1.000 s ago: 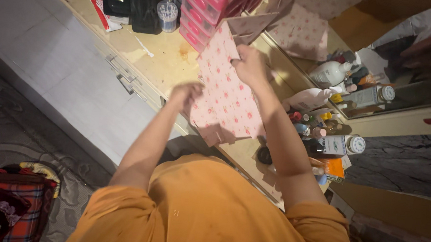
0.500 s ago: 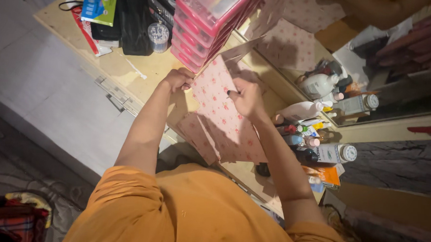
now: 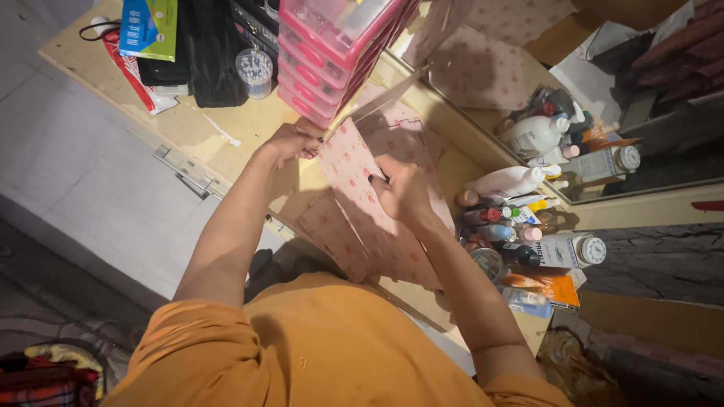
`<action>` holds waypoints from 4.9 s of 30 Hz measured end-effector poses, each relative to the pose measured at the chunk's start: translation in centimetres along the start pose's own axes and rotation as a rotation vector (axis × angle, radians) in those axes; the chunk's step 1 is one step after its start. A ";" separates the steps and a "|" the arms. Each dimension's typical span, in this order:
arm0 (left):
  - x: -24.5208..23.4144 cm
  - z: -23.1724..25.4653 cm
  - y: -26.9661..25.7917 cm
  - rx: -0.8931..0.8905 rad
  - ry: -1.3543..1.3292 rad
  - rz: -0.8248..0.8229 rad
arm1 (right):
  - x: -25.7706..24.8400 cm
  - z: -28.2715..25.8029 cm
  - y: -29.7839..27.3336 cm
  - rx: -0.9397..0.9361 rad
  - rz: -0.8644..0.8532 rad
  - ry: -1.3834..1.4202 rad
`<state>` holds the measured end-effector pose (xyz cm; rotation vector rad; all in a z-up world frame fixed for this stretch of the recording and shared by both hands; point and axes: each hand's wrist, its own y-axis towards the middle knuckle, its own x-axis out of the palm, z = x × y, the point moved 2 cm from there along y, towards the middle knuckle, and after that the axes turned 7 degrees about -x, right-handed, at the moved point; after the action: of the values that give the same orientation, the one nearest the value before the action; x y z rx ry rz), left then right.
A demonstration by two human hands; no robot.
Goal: The person assembles a pink floral-patterned cardboard box on a cluttered countertop. They fold the sides, tuck flaps, and secure the structure by hand, then repeat the process with another identical box.
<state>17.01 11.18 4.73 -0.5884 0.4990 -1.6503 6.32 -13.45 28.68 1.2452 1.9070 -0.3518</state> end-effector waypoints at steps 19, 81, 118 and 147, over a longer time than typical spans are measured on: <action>-1.7 -2.7 5.1 0.101 -0.053 -0.558 | -0.3 1.3 -1.1 -0.086 0.008 -0.024; 5.3 28.6 -12.4 0.956 0.700 0.533 | 0.2 -1.3 -0.9 0.038 -0.039 -0.162; 7.1 14.1 -12.7 0.349 0.960 0.122 | -1.6 0.1 -6.4 -0.078 -0.356 -0.128; 6.8 17.0 -9.8 0.282 1.042 -0.049 | 22.5 -3.4 -7.3 -0.285 -0.294 -0.625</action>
<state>19.38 6.04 24.70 0.5312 0.9648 -1.9505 -5.69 -0.58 12.45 0.5708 1.5173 -0.5295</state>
